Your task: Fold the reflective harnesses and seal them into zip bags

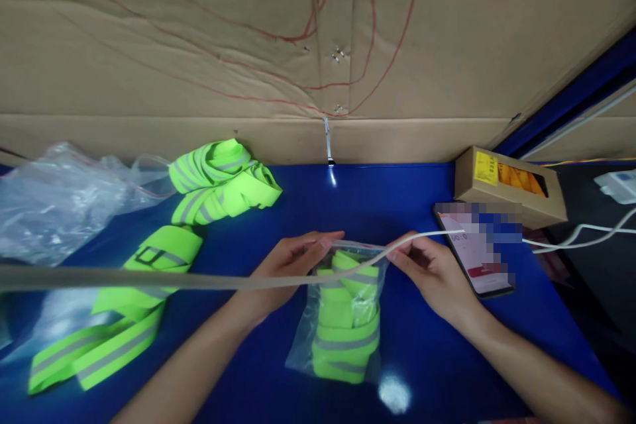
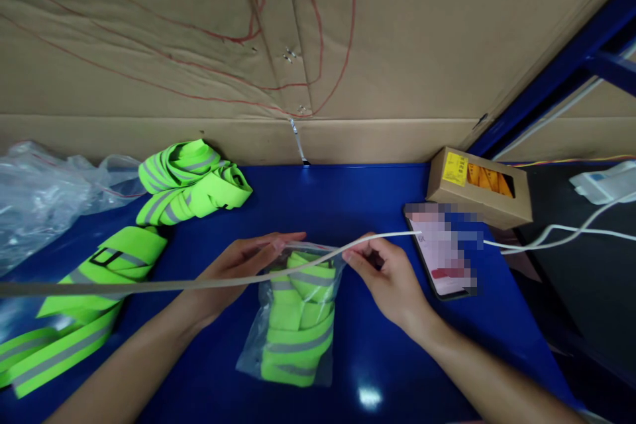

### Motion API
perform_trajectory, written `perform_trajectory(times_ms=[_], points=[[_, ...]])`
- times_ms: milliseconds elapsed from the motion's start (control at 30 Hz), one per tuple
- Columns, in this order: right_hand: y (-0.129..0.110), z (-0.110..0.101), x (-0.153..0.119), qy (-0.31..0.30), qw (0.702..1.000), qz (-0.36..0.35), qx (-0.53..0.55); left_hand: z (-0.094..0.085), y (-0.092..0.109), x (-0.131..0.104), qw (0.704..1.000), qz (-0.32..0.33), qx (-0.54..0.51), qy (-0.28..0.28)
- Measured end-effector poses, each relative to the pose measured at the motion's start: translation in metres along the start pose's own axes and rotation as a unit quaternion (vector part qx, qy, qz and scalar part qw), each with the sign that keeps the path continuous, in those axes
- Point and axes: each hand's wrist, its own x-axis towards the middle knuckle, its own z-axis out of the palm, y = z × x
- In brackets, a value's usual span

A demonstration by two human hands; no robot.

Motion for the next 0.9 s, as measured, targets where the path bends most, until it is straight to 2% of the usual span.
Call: perform_trajectory(times_ms=[133,300,400,500,600,667,767,900], points=[[0.004,0.001,0.004,0.011,0.996,0.019,0.082,-0.002,-0.005,0.003,1.000,0.015,0.022,0.004],[0.011,0.010,0.000,-0.057,0.994,0.033,0.092,-0.005,-0.008,0.008,0.998,0.028,-0.008,0.061],[0.008,0.010,-0.006,-0.125,0.991,0.023,0.036,-0.007,-0.003,0.008,0.988,0.027,-0.119,0.095],[0.001,0.008,-0.011,-0.175,0.984,0.007,-0.045,-0.006,0.007,0.006,0.964,0.029,-0.234,0.125],[-0.003,0.008,-0.014,-0.172,0.982,-0.010,-0.081,-0.001,0.015,0.002,0.942,0.037,-0.290,0.167],[-0.002,0.011,-0.015,-0.165,0.984,-0.020,-0.062,0.006,0.018,-0.004,0.930,0.043,-0.316,0.184],[-0.001,0.015,-0.016,-0.168,0.985,-0.022,-0.007,0.018,0.015,-0.016,0.945,0.067,-0.281,0.150],[-0.004,0.018,-0.022,-0.220,0.975,-0.026,-0.018,0.029,-0.007,-0.041,0.977,0.019,-0.178,0.118]])
